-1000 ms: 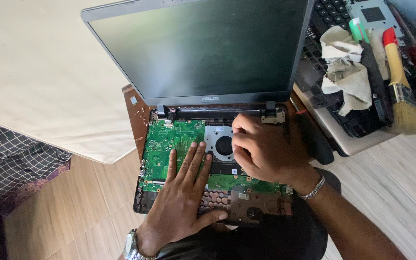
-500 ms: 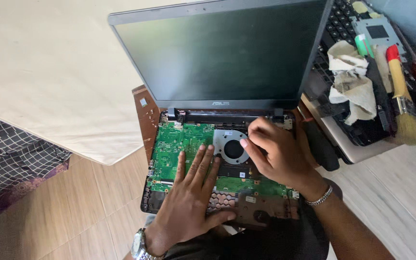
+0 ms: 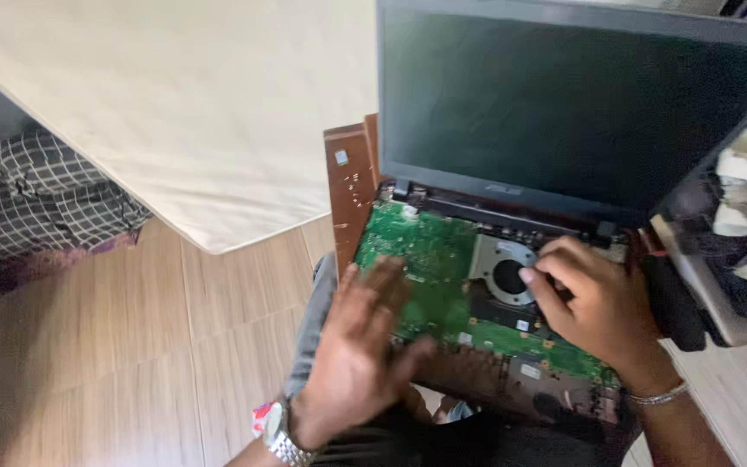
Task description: The person cleans a small component with a brush and reconnects internal cables and a battery pack inside an open laptop chassis.
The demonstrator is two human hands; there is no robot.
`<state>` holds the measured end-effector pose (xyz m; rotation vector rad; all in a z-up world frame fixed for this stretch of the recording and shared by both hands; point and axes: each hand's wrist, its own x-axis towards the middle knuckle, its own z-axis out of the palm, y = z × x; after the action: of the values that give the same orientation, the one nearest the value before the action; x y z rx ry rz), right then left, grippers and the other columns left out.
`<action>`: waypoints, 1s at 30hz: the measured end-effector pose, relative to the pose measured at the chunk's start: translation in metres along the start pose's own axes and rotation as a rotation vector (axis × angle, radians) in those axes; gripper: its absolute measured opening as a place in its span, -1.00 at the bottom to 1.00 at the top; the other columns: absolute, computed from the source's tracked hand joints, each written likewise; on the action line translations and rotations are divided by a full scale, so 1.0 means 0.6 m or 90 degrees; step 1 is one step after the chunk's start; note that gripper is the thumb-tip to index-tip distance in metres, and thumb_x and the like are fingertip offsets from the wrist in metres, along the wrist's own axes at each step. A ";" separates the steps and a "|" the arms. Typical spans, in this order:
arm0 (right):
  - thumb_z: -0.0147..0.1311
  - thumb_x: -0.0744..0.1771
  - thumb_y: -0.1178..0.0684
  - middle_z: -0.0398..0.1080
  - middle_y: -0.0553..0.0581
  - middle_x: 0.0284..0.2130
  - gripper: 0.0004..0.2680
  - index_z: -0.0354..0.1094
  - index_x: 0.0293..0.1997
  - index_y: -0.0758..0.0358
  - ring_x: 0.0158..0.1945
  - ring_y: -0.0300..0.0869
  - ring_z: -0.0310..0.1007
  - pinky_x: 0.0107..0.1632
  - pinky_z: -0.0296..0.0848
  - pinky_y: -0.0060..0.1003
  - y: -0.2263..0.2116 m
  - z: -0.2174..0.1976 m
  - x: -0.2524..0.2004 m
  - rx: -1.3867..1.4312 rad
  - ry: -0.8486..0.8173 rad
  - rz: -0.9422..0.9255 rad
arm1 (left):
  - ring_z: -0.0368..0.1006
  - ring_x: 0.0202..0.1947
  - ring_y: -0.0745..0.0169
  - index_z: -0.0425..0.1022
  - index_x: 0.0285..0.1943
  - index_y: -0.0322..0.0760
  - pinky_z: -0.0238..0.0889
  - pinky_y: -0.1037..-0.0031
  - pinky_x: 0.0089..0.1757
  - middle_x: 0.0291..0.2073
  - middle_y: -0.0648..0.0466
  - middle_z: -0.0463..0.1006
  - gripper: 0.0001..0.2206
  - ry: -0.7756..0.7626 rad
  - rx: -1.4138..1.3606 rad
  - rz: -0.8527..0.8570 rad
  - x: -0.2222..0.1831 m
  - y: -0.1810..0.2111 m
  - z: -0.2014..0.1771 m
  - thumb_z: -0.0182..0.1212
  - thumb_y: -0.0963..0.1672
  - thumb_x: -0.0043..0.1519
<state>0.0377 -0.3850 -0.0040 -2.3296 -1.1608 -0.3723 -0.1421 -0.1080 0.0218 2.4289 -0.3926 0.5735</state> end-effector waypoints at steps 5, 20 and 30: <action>0.17 0.47 0.05 0.53 0.05 -0.19 -0.80 0.44 -0.32 0.27 -0.44 -0.17 0.34 -0.27 0.29 -0.20 0.007 0.002 0.000 0.043 0.007 0.010 | 0.62 -0.10 -0.06 0.45 0.37 -0.56 0.64 0.21 -0.12 -0.08 -0.15 0.65 -0.46 0.156 0.057 -0.207 -0.051 -0.084 -0.020 0.47 -0.04 0.37; 0.14 0.44 0.15 0.62 0.26 -0.09 -0.88 0.57 -0.03 0.38 -0.05 -0.01 0.65 0.11 0.56 -0.16 -0.136 -0.063 -0.175 0.083 0.128 0.312 | 0.70 -0.11 0.30 0.75 0.12 -0.25 0.49 0.41 0.00 -0.08 0.06 0.86 -0.70 0.153 -0.239 -0.397 -0.104 -0.138 -0.018 0.31 -0.01 0.39; 0.15 0.43 0.17 0.61 0.35 -0.17 -0.88 0.57 -0.03 0.44 -0.20 0.06 0.68 -0.13 0.66 -0.14 -0.228 -0.046 -0.165 0.041 0.262 0.301 | 0.42 -0.36 0.31 0.72 0.33 -0.11 0.10 0.41 -0.41 -0.16 0.12 0.68 -0.79 0.123 -0.023 -0.442 -0.120 -0.169 -0.008 0.24 -0.20 0.60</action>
<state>-0.1316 -0.3963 0.0176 -2.2366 -0.4069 -0.5897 -0.1647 -0.0166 -0.0595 2.2445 0.5030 0.4665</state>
